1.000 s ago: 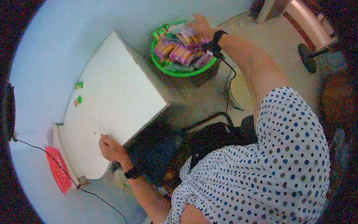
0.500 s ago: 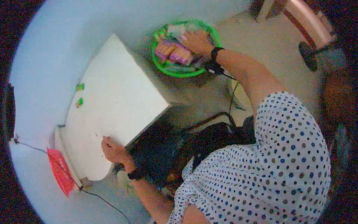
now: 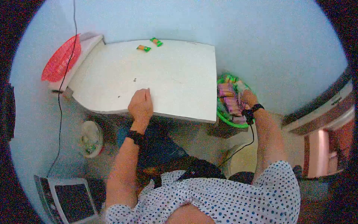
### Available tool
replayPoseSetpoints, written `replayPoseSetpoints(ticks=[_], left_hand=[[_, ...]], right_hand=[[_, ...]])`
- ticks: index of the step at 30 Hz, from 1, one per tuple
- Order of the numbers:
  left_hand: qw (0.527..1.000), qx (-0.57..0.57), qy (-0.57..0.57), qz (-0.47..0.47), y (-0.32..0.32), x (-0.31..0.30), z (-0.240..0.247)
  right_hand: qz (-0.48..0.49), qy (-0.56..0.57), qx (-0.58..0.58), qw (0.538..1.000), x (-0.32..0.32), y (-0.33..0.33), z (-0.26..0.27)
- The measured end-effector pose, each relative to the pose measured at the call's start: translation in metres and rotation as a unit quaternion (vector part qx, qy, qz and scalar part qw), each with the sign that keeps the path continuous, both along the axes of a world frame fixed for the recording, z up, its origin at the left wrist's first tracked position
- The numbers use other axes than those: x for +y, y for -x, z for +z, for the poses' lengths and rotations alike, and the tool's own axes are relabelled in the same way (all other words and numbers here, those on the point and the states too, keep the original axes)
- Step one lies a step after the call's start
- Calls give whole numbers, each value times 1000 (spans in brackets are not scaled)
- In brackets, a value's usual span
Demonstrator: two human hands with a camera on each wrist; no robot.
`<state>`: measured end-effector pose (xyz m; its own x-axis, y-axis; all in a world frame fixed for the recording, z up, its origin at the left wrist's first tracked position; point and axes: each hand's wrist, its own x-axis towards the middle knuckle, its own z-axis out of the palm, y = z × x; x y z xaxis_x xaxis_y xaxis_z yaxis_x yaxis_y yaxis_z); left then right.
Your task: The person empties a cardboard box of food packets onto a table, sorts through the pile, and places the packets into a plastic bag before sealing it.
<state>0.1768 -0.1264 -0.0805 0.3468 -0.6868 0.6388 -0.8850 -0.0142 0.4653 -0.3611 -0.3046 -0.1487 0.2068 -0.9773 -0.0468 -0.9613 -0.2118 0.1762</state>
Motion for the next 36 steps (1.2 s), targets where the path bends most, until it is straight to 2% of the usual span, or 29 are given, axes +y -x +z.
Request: replayPoseSetpoints(ticks=[1, 3, 5, 6, 9, 13, 17, 19, 22, 26, 27, 31, 33, 34, 36], left_hand=[[1000, 9, -12, -3, 1, -1, -4], [999, 24, -40, -13, 0, 2, -4], [994, 46, -75, -59, -8, 5, 3], [991, 61, -87, -81, -14, 7, 4], [995, 25, 8, -92, -35, 7, 0], [997, -9, -70, 2, -83, -2, 2], [996, -1, -71, 57, -122, -14, 6], [994, 25, -92, 59, -122, -11, 13], [994, 34, -80, 71, -111, -1, 22], [986, 118, -100, 65, -114, 3, 43], [988, 133, -64, 43, -91, 19, 47], [982, 170, -80, 35, -100, 23, 60], [977, 192, -89, 32, -104, 26, 67], [983, 182, -31, -15, -48, 60, 66], [982, 188, -27, -23, -43, 63, 71]], right_hand=[[13, -37, 15, 999, -17, -3, 6], [24, -84, 30, 996, -27, -68, 61], [50, -78, -7, 996, -33, -125, 108], [80, -57, -62, 993, -32, -145, 125], [158, -33, -211, 964, -24, -211, 174], [151, -94, -300, 937, 0, -305, 214], [149, -92, -269, 947, -20, -373, 201], [153, -96, -226, 957, -44, -398, 190], [160, -142, -230, 949, -51, -428, 202], [174, -132, -174, 960, -86, -479, 196], [156, -95, -157, 971, -68, -460, 208], [82, -74, -127, 986, -110, -494, 165], [75, -92, -110, 987, -116, -506, 160], [70, -50, -118, 989, -71, -427, 195], [64, 43, -154, 985, -65, -426, 193]])
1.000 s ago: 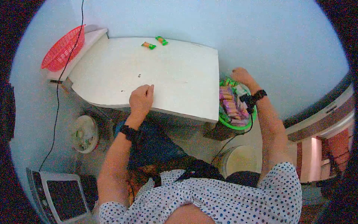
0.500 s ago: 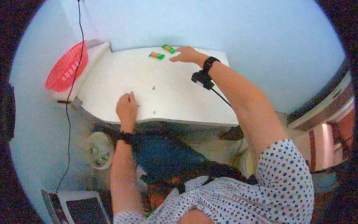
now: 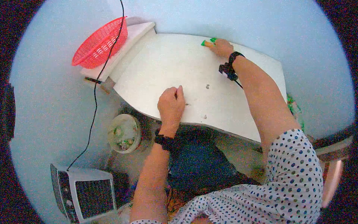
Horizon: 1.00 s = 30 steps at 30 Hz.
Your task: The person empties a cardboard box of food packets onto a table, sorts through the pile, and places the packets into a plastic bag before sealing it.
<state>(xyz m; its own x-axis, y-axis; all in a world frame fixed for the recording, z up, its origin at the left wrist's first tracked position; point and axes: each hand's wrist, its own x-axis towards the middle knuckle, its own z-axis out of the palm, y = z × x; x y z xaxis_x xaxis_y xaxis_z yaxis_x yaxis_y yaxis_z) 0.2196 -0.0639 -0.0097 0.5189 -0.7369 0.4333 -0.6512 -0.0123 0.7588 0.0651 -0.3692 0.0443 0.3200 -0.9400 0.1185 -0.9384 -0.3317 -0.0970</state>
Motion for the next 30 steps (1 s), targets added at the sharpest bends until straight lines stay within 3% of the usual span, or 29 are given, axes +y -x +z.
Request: replayPoseSetpoints(ticks=[3, 10, 14, 15, 17, 19, 23, 24, 26, 30], left_hand=[[1000, 1, -3, -2, -1, -5, -1], [997, -70, -1, 42, -24, -33, -44], [995, -84, 10, 46, -35, -41, -102], [993, -104, 11, 51, -40, -38, -117], [992, -111, -18, 53, -45, -32, -138], [988, -135, -39, 67, -59, -12, -152], [984, -133, -74, 88, -77, 17, -158], [984, -119, -87, 96, -79, 21, -159], [983, -106, -108, 101, -87, 25, -161], [975, -152, -125, 104, -115, 34, -160]], right_hand=[[17, 37, -8, 999, 14, -8, -7], [163, 100, 21, 981, 20, 14, 8], [80, 50, 17, 995, 43, 140, -39], [4, -7, 22, 1000, 77, 181, -73], [-15, -39, 31, 999, 83, 224, -46], [-13, 10, 21, 1000, 75, 256, -41], [23, 1, 196, 980, 61, 316, -13], [45, -28, 384, 922, 71, 372, -40], [51, -16, 348, 936, 89, 429, -70], [-26, -47, 352, 935, 114, 439, -96]])
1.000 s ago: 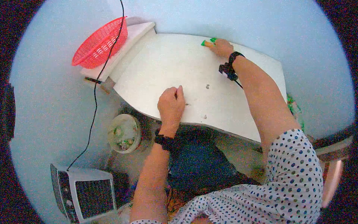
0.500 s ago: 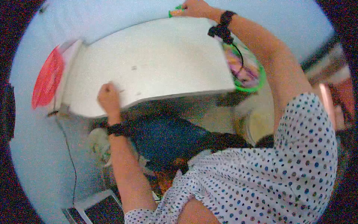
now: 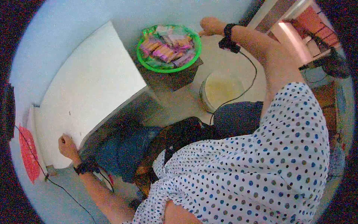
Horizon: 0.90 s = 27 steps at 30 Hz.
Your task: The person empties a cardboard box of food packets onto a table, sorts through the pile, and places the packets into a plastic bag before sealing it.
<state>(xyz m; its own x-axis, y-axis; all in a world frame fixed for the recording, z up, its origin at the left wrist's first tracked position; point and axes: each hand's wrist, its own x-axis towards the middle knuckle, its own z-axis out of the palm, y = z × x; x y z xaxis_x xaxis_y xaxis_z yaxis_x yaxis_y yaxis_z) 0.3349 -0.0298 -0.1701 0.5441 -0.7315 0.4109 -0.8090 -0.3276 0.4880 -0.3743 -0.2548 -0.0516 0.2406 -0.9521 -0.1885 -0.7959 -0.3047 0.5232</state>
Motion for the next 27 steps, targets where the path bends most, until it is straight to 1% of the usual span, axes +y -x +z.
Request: replayPoseSetpoints(ticks=[1, 3, 4, 6, 7, 9, 10, 11, 12, 13, 15, 16, 19, 22, 25, 27], left_hand=[[1000, 6, -9, 10, -8, 1, -4], [999, 14, -30, 29, -17, 2, 1], [999, -6, -11, 33, -16, 2, 4], [999, -39, -10, 33, -34, 6, -2], [998, -57, -9, 31, -45, 7, -2], [998, -58, 1, 21, -43, 7, 14], [998, -55, 11, 16, -42, 3, 16], [998, -51, 22, 16, -44, 3, 16], [998, -55, -4, 16, -46, 3, 18], [999, -42, 2, 14, -47, 1, 18], [1000, -13, 14, 6, -37, 0, 24], [1000, -19, 23, 8, -33, 0, 26], [999, -11, 28, 11, -31, 2, 37], [999, -48, 17, 18, -35, 1, 37], [999, -22, 6, 31, -36, 9, 50], [999, -30, 17, 25, -38, 8, 51]], right_hand=[[31, 22, -24, 999, 7, 5, -9], [9, 17, -72, 997, 25, -10, -24], [5, 16, -80, 997, 31, -14, -32], [3, 11, -92, 996, 34, -26, -50], [-1, 29, -103, 994, 37, -31, -57], [-10, 67, -122, 990, 40, -39, -67], [-28, 71, -110, 991, 41, -39, -68], [1, 107, -126, 986, 39, -38, -70], [31, 143, -141, 979, 36, -33, -75], [60, 176, -156, 970, 33, -28, -84], [26, 178, -164, 970, 30, -27, -91], [12, 179, -168, 969, 27, -27, -93], [-25, 133, -169, 976, 30, -49, -74], [-110, -32, -148, 982, 17, -35, -81], [-57, 34, -185, 980, 5, -22, -115], [-53, 41, -169, 983, 8, -18, -120]])
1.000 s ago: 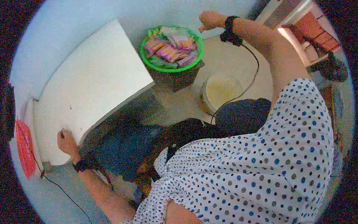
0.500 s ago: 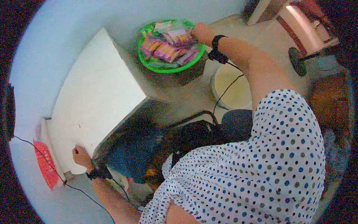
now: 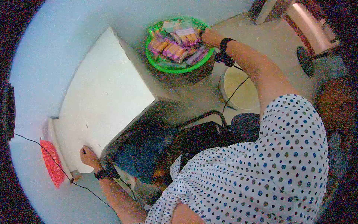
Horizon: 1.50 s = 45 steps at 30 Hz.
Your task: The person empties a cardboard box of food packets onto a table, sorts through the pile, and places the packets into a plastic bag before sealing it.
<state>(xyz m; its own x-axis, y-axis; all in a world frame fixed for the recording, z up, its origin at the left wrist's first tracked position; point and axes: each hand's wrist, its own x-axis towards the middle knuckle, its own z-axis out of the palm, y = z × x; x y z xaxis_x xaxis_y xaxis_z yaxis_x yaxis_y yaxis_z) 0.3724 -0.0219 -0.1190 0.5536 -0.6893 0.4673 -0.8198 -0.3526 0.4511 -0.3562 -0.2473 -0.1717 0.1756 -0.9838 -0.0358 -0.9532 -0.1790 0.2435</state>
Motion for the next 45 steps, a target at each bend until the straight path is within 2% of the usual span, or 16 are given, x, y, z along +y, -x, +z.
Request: replayPoseSetpoints(ticks=[1, 5, 10, 13, 15, 17, 21, 22, 26, 28, 31, 38, 40, 42, 43, 45], left_hand=[[1000, -4, 5, -3, -2, 0, 1], [1000, 25, 1, 2, 1, -4, 8], [1000, 8, -4, 4, 11, -5, 17], [1000, -20, 18, -3, 2, -2, 13], [1000, 20, 18, -4, 7, -5, 15], [999, 42, 19, 3, 3, -1, 10], [999, 14, 36, -18, 0, -5, 9], [999, 1, 40, -25, 2, -5, 13], [999, -26, 24, -24, 2, -6, 16], [999, -24, 24, -26, 3, -8, 19], [999, -17, 17, -24, 1, -9, 16], [997, 57, 50, -24, 21, -5, 32], [995, 43, 90, -28, 23, -8, 32], [992, 31, 118, -23, 23, -5, 30], [992, 24, 122, -17, 20, -4, 28], [991, 12, 131, -12, 19, -2, 29]], right_hand=[[2, 3, 8, 1000, 1, 0, -3], [-88, 58, -215, 971, -2, -3, -18], [-43, 43, -175, 983, 21, -25, 8], [-143, 20, -255, 956, -4, -33, 10], [-44, -63, -152, 985, 0, -26, 38], [5, -66, -88, 994, 0, -29, 67], [-27, 95, -67, 993, 0, -27, 100], [-33, 134, -62, 989, -4, -28, 106], [177, 132, -135, 966, -47, -79, 96], [221, 104, -174, 954, -56, -127, 100], [232, 53, -219, 946, -77, -171, 103], [208, 67, -113, 969, -146, -185, 69], [212, 88, -169, 959, -117, -188, 107], [193, 77, -112, 972, -87, -193, 137], [171, 62, -28, 983, -82, -193, 145], [155, 64, -53, 984, -106, -187, 125]])
